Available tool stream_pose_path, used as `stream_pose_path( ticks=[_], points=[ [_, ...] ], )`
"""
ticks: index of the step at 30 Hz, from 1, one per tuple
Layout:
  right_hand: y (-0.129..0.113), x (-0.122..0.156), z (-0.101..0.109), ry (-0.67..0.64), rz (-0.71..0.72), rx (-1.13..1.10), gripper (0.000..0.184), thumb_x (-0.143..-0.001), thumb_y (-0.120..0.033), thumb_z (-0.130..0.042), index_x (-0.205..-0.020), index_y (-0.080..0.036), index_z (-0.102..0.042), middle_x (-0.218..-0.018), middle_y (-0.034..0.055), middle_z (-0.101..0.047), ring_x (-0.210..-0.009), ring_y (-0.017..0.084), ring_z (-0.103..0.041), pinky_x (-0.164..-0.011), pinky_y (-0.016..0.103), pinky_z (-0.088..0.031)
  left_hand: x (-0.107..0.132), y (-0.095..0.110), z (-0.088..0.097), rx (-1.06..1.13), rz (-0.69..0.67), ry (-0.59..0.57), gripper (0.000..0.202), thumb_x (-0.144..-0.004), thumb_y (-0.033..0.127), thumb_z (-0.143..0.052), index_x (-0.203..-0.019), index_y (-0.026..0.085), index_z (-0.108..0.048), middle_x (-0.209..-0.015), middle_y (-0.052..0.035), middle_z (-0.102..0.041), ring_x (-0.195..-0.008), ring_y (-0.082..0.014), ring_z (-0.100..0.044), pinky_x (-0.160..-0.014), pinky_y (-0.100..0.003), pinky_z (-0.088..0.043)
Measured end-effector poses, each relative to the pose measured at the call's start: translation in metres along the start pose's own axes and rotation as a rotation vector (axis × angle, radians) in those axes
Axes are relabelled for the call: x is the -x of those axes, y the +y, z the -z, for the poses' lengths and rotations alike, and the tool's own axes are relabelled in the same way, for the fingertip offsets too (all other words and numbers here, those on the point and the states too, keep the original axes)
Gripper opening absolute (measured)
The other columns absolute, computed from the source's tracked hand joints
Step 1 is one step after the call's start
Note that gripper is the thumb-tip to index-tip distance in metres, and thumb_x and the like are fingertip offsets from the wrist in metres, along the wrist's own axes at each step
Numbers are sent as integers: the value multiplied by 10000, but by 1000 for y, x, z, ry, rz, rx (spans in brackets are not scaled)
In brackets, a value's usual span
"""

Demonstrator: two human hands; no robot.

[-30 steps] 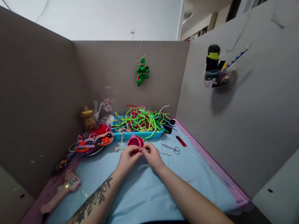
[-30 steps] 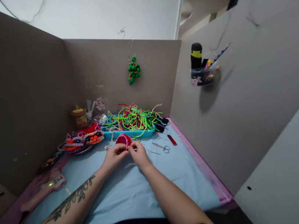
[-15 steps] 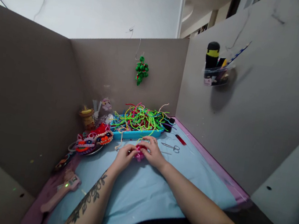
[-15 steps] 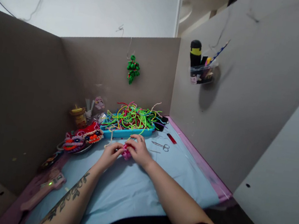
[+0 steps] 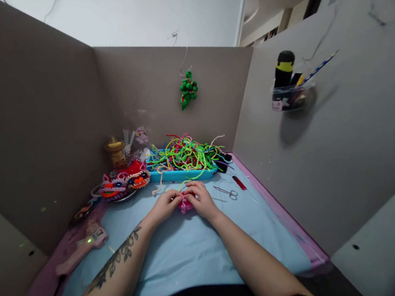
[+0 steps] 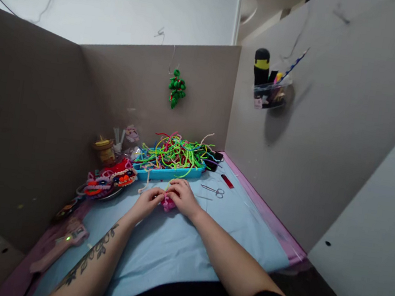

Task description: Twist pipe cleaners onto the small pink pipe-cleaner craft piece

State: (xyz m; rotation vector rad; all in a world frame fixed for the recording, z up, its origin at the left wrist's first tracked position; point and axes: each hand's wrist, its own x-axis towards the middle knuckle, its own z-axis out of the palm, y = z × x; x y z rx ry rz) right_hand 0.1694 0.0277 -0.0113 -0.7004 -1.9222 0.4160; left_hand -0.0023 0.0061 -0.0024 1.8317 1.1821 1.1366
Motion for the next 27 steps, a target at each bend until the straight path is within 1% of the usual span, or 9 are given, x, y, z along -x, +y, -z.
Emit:
stream_pose_path(
  ticks=[3,7,9,12,13,16,19,23,27],
  points=[
    [-1,2,-1,33,19,12,217,-788,-151,-573,-976,-237,-640,-1069,65,-554,-1068,217,-473,-943,423,-370,-2,-5,-1,96,83,85,239,-736,364,-577,-666,140,-622,-602,-2,-567,-588,-131,-484,-576,-233,-370],
    [-4,5,-3,53,79,56,180,-788,-179,-583,-944,-244,-642,-1055,62,-551,-1060,222,-475,-945,435,-372,-3,-11,-4,361,200,158,302,-696,428,-622,-637,134,-588,-539,25,-505,-511,-93,-423,-510,-204,-325],
    [-7,6,-3,49,92,74,204,-778,-220,-609,-980,-240,-629,-1070,70,-544,-1059,230,-474,-934,438,-382,-3,-12,-6,480,248,183,313,-665,434,-657,-627,133,-579,-531,36,-489,-493,-79,-401,-489,-193,-304],
    [-11,6,-4,18,115,103,312,-738,-280,-664,-1041,-238,-608,-1101,83,-534,-1072,248,-465,-927,449,-389,-2,-10,-7,602,296,217,308,-619,418,-704,-657,130,-603,-567,32,-520,-517,-78,-430,-504,-189,-331],
    [-13,6,-5,21,115,113,313,-737,-279,-664,-1042,-237,-607,-1098,83,-536,-1071,249,-466,-927,449,-389,-2,-8,-7,627,306,225,308,-605,412,-717,-668,130,-609,-584,28,-534,-533,-82,-448,-520,-193,-352],
    [-16,6,-7,87,75,144,194,-769,-231,-620,-963,-225,-624,-1039,79,-557,-1033,235,-485,-917,434,-397,-1,-4,-11,666,316,230,316,-580,403,-743,-665,133,-604,-619,20,-557,-573,-92,-489,-573,-211,-402],
    [-15,5,-10,142,31,172,81,-789,-197,-586,-856,-210,-629,-979,78,-572,-991,225,-500,-902,416,-408,0,0,-17,649,283,218,326,-599,415,-734,-697,131,-607,-622,14,-568,-564,-89,-491,-554,-200,-388],
    [-11,5,-12,183,7,177,74,-802,-170,-555,-771,-201,-616,-917,73,-578,-950,219,-511,-872,402,-424,2,-1,-23,548,231,196,307,-617,391,-732,-723,124,-623,-603,5,-580,-541,-87,-486,-514,-188,-351],
    [-8,4,-12,196,4,139,63,-807,-177,-553,-782,-204,-604,-907,68,-579,-940,217,-516,-855,396,-431,3,-4,-23,568,270,230,304,-602,385,-743,-720,131,-623,-610,3,-592,-545,-93,-507,-514,-188,-366]
  ],
)
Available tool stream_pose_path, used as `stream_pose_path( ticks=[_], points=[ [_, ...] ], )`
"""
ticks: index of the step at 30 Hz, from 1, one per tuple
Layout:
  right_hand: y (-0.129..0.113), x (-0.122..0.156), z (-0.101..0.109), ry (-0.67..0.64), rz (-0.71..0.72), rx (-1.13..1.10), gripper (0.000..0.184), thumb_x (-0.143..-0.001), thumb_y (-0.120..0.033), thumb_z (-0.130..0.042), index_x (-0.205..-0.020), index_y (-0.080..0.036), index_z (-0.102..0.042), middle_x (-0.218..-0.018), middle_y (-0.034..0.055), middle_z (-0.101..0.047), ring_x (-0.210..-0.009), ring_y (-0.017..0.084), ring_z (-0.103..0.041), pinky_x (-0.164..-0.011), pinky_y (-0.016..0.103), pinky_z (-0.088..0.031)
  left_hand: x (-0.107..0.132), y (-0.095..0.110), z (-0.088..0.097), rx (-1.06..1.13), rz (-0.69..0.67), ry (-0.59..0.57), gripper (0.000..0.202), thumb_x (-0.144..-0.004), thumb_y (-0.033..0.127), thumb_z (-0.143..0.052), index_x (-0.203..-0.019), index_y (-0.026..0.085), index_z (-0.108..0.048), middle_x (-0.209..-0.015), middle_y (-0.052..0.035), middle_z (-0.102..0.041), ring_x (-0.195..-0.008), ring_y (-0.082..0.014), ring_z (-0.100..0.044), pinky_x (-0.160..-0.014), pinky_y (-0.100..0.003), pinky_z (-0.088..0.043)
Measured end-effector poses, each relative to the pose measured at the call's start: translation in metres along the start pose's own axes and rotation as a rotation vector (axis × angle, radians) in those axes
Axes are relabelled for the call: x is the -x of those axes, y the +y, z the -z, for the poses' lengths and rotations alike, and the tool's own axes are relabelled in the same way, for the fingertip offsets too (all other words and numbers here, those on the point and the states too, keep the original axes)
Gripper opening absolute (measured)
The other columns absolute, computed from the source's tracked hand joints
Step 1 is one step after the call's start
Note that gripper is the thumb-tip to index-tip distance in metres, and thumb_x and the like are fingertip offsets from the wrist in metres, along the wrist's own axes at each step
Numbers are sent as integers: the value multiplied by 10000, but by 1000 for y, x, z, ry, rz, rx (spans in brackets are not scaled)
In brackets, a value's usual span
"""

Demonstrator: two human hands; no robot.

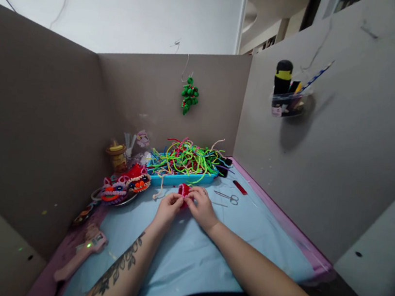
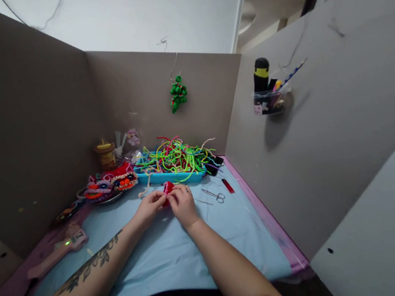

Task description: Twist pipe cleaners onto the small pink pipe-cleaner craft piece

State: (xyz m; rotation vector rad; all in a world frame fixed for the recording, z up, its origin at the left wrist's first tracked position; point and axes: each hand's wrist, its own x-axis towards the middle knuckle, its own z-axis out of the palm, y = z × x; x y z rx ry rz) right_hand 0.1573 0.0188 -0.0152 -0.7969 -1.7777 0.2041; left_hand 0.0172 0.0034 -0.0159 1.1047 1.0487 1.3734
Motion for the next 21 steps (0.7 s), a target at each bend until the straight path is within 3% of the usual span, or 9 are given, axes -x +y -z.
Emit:
stream_pose_path(
  ticks=[7,15,19,21],
  points=[
    [-1,0,3,-23,15,59,103,-771,-183,-596,-872,-206,-598,-947,70,-579,-973,225,-507,-877,395,-422,0,5,0,271,67,9,301,-592,346,-770,-742,136,-615,-718,-11,-602,-668,-104,-553,-680,-249,-480],
    [-3,1,1,-75,70,89,86,-789,-170,-574,-863,-200,-605,-961,77,-569,-983,223,-500,-889,402,-418,6,11,-4,380,164,-2,297,-612,344,-761,-712,160,-551,-641,31,-563,-594,-85,-531,-611,-231,-482],
    [-3,2,2,-86,86,88,99,-801,-160,-550,-872,-204,-604,-976,79,-568,-993,229,-496,-884,415,-419,6,9,-3,396,158,-68,291,-607,316,-774,-700,154,-552,-601,46,-543,-564,-66,-515,-619,-216,-472],
    [-3,2,2,-95,97,95,119,-798,-151,-543,-882,-208,-606,-985,82,-566,-992,234,-493,-878,426,-421,6,9,-3,396,148,-102,283,-603,292,-782,-740,154,-576,-673,29,-586,-616,-74,-544,-659,-229,-479]
  ],
)
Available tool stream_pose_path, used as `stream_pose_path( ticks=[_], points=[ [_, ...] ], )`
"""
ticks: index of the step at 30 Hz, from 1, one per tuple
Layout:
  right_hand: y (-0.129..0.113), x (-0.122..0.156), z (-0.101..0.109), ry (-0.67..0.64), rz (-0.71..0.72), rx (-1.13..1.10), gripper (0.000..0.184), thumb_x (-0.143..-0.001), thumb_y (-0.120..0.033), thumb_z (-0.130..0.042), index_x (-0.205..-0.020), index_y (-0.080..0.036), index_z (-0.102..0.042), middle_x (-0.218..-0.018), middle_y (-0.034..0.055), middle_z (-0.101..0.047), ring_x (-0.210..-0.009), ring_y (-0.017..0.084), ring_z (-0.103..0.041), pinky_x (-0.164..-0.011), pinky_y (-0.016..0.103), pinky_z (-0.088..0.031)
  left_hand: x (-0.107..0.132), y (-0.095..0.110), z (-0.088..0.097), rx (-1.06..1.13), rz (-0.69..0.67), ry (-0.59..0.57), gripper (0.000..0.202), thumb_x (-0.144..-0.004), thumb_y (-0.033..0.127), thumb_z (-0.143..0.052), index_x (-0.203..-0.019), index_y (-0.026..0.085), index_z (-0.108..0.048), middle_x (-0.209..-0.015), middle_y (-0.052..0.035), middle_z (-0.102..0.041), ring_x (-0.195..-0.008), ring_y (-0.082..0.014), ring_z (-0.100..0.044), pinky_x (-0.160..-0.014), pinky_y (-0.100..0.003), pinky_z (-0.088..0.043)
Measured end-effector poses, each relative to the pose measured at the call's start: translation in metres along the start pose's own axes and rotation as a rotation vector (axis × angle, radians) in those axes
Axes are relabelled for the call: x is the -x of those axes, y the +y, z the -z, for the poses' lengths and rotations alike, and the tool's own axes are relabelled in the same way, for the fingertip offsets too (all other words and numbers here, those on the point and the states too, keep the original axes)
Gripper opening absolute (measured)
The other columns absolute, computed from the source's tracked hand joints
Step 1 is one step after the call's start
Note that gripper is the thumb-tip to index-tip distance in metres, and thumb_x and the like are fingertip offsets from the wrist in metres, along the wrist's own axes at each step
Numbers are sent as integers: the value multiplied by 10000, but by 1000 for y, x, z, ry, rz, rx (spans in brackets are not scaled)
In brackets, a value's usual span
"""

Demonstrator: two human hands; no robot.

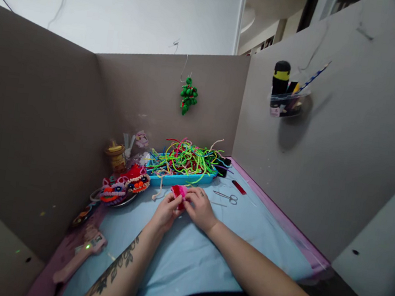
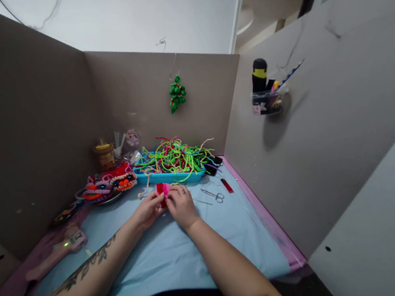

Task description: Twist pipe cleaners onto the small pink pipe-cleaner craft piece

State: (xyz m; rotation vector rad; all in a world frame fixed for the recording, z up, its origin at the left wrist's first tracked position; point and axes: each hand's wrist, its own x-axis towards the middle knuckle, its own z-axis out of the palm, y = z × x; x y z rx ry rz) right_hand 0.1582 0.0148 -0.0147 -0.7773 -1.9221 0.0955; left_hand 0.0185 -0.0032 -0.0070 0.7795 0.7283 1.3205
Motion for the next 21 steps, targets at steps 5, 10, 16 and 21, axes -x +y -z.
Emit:
stream_pose_path(
  ticks=[5,10,16,21],
  points=[
    [-1,1,0,-21,32,18,176,-791,-122,-525,-917,-212,-609,-1005,85,-567,-1005,245,-483,-886,449,-415,0,0,0,-15,-9,-30,392,-575,252,-804,-911,175,-618,-869,-15,-645,-757,-114,-596,-726,-252,-479],
    [-1,1,-1,-31,42,20,189,-792,-116,-524,-927,-217,-611,-1018,83,-569,-1010,247,-483,-894,453,-413,-1,-1,1,-17,-18,-40,358,-592,248,-795,-894,171,-619,-857,-16,-642,-744,-109,-591,-697,-236,-483],
    [0,-1,-4,9,-15,-36,149,-791,-156,-559,-922,-207,-607,-1000,82,-564,-1015,232,-492,-901,425,-419,-3,7,4,13,38,-17,282,-660,320,-744,-853,160,-615,-841,-32,-648,-731,-122,-603,-709,-268,-505],
    [4,-2,-3,33,-60,-135,326,-766,-159,-571,-1085,-221,-548,-1073,85,-556,-1050,232,-491,-928,423,-405,-5,13,11,38,40,-13,232,-678,174,-722,-889,148,-629,-879,-50,-663,-769,-136,-622,-780,-297,-514]
  ],
)
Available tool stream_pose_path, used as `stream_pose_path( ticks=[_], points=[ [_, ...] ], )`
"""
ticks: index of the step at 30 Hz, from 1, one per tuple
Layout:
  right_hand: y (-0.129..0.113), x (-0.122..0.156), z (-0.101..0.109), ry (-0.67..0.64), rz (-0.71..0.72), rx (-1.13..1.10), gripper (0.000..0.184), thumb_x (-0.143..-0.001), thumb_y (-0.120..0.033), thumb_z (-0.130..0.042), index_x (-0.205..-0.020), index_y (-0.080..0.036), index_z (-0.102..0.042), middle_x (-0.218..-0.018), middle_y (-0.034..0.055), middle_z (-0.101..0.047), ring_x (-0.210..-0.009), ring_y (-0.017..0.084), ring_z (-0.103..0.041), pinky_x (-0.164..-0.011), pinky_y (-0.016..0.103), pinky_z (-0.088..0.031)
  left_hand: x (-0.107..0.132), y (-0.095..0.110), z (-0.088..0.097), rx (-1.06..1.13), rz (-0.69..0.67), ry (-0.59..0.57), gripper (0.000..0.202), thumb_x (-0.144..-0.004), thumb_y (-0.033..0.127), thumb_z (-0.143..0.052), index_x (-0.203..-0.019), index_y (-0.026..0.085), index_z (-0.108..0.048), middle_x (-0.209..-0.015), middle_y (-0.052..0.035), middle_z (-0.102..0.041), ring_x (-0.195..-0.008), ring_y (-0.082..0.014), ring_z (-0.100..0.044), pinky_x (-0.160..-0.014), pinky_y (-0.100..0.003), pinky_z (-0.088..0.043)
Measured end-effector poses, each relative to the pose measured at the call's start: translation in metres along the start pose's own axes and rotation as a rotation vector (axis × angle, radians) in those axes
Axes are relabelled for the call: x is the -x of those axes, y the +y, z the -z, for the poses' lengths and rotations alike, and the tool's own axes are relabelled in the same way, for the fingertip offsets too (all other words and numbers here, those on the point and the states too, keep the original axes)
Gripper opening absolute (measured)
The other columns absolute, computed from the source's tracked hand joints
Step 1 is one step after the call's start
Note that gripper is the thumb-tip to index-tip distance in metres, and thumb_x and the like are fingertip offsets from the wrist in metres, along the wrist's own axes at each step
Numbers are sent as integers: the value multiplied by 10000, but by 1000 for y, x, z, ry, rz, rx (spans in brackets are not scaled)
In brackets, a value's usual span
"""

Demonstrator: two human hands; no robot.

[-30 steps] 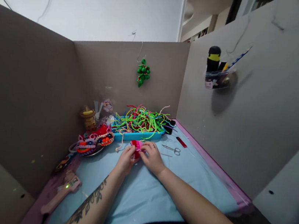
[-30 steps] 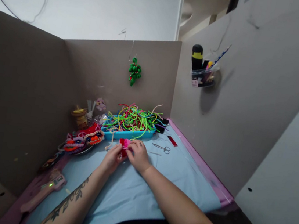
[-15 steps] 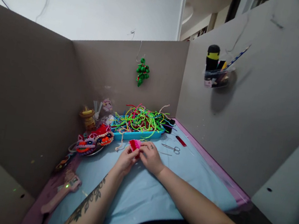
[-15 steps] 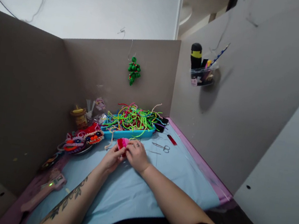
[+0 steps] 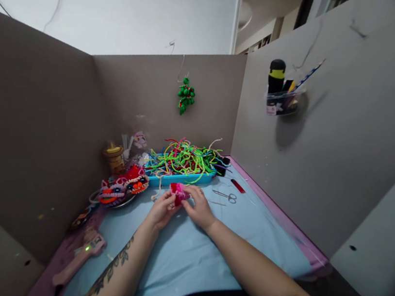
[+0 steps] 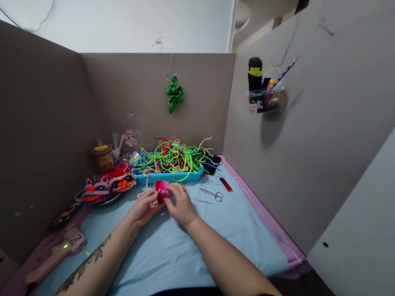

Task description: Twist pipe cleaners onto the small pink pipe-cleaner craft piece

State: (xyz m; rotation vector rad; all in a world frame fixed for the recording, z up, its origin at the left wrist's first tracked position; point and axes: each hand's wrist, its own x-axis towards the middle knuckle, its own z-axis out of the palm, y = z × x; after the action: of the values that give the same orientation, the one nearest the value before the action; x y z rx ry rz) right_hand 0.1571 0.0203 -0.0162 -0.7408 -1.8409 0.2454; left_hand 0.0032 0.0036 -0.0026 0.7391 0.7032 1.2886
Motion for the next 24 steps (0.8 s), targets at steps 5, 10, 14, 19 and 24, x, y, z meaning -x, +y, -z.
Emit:
stream_pose_path(
  ticks=[5,10,14,19,24],
  points=[
    [15,2,-2,106,-199,-137,352,-770,-176,-535,-1119,-205,-504,-1085,91,-541,-1020,212,-521,-875,390,-437,-3,5,5,64,18,71,196,-715,49,-642,-888,138,-623,-895,-52,-658,-806,-151,-640,-789,-315,-535],
    [22,2,-8,14,-399,-529,549,-719,-203,-590,-1233,-260,-408,-1262,87,-474,-1063,203,-544,-846,364,-469,-4,12,3,236,13,172,154,-800,31,-535,-846,155,-614,-874,-28,-661,-804,-125,-645,-748,-271,-556],
    [18,0,-11,-70,-459,-822,695,-671,-215,-656,-1291,-280,-348,-1302,91,-460,-957,190,-602,-788,348,-506,-4,11,1,251,22,170,177,-818,24,-495,-834,143,-625,-890,-44,-667,-792,-125,-649,-673,-220,-557],
    [20,-2,-14,34,-575,-852,573,-666,-272,-688,-1180,-233,-438,-1050,76,-601,-823,175,-620,-711,329,-515,-5,4,-1,218,-36,139,153,-753,-7,-569,-797,129,-621,-838,-34,-665,-743,-106,-647,-712,-210,-554],
    [16,-1,-16,11,-609,-869,477,-655,-297,-713,-1076,-205,-508,-763,3,-620,-667,146,-600,-610,278,-489,-4,-3,-2,78,2,22,266,-656,-5,-678,-872,137,-612,-808,-22,-660,-665,-77,-634,-642,-143,-529]
  ],
)
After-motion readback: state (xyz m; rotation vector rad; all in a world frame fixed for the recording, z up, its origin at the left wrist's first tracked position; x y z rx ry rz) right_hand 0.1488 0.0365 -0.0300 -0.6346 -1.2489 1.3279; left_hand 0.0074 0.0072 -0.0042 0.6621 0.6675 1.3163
